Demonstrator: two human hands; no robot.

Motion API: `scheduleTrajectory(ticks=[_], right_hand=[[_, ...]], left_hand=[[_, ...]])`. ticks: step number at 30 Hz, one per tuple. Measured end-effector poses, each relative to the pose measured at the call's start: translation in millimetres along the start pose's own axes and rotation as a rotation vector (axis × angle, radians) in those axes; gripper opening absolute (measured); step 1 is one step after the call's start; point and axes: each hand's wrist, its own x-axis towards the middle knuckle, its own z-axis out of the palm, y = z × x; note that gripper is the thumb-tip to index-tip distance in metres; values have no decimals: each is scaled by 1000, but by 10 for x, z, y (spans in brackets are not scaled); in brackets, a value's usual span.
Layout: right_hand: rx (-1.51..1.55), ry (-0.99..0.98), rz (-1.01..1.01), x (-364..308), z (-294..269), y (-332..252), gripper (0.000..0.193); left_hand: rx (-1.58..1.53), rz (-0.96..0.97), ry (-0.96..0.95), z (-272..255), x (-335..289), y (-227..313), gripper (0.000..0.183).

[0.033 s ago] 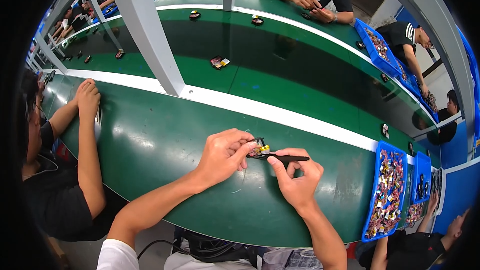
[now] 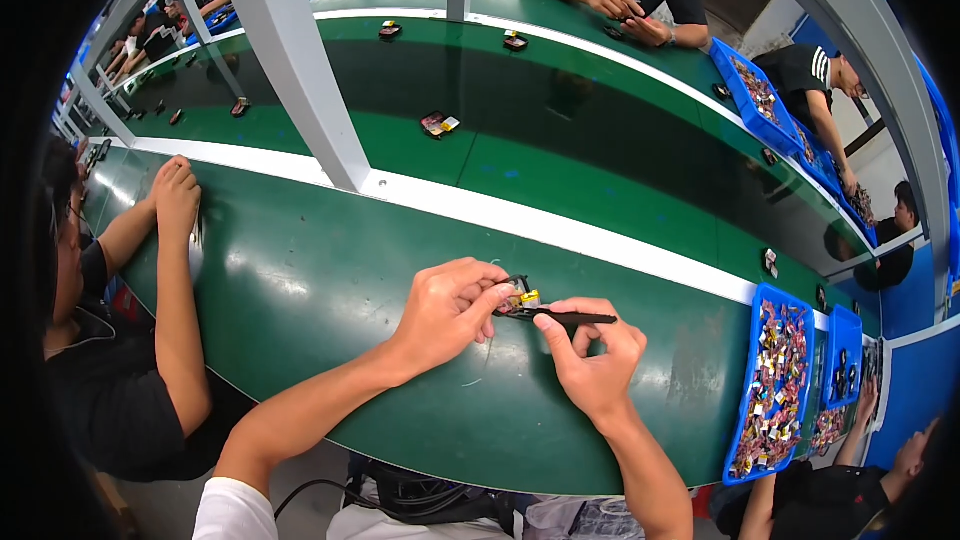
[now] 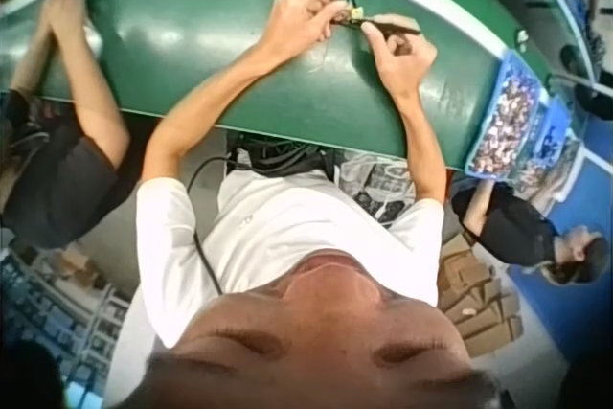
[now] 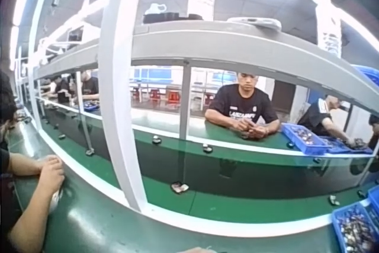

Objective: Manually assemble small electronic components at a factory workstation using tweezers.

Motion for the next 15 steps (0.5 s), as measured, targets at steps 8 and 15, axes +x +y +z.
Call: scheduleTrajectory(ticks=[8, 15], right_hand=[[256, -28, 289, 45, -72, -69, 15], [444, -40, 532, 84, -102, -94, 14]], left_hand=[[130, 254, 48, 21, -15, -69, 10], [215, 404, 109, 38, -10, -63, 9]])
